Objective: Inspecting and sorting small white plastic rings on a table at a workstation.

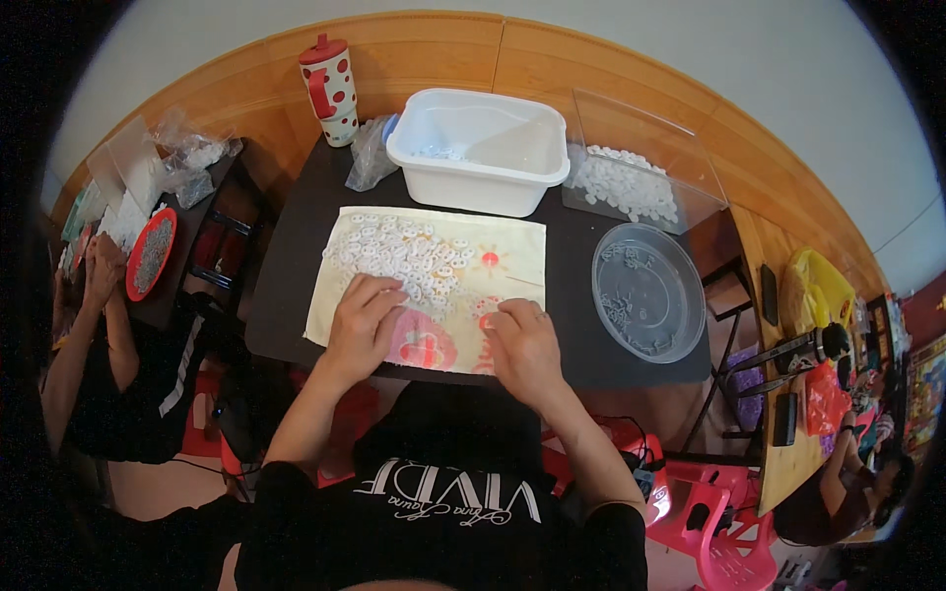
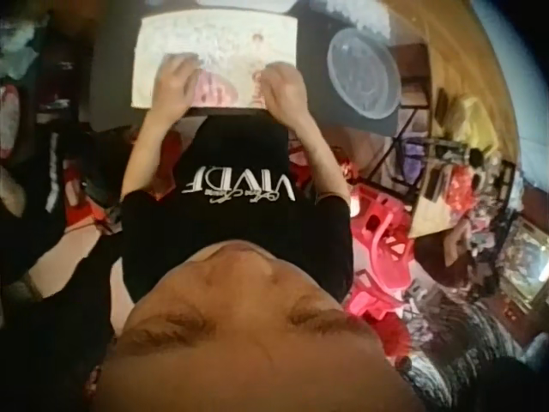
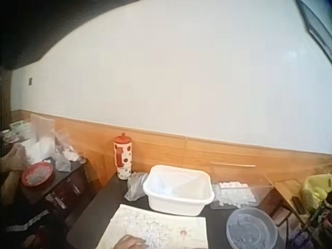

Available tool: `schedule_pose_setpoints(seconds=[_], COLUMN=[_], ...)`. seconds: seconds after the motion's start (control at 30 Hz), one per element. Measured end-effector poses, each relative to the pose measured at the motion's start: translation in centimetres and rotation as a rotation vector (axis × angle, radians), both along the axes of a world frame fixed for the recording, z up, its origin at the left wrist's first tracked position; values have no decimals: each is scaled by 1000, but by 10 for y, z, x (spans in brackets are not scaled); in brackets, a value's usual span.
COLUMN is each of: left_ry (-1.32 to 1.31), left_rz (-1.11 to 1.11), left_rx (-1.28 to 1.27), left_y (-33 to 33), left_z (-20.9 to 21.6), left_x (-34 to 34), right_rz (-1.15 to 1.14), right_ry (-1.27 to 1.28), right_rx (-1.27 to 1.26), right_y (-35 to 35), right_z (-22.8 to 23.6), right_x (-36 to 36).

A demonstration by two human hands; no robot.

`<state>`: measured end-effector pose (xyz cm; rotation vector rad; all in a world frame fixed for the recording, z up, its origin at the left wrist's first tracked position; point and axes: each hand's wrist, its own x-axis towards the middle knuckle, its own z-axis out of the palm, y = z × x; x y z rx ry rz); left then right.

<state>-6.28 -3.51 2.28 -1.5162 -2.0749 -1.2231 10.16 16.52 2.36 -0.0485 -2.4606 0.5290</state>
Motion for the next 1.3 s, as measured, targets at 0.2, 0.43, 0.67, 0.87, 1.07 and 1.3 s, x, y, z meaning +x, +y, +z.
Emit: schedule_pose_setpoints(seconds=[0.2, 0.43, 0.67, 0.87, 1.07, 1.3], left_ry=[-68, -141, -189, -232, -1079, -1159], left_rz=[22, 0, -25, -67, -183, -453], left_rx=[-21, 20, 24, 33, 315, 404], left_y=[-11, -7, 5, 11, 29, 39], left_z=[-6, -8, -6, -5, -9, -30], left_x=[13, 12, 16, 17, 34, 32], right_rz=[34, 36, 8, -3, 167, 213], right_ry=[-43, -74, -195, -57, 12, 89], right_rx=[-54, -44, 43, -15, -844, -611], right_y=[-2, 8, 3, 8, -14, -23], right_z=[0, -4, -1, -11, 6, 10], right_x=[-27, -52, -66, -64, -47, -29])
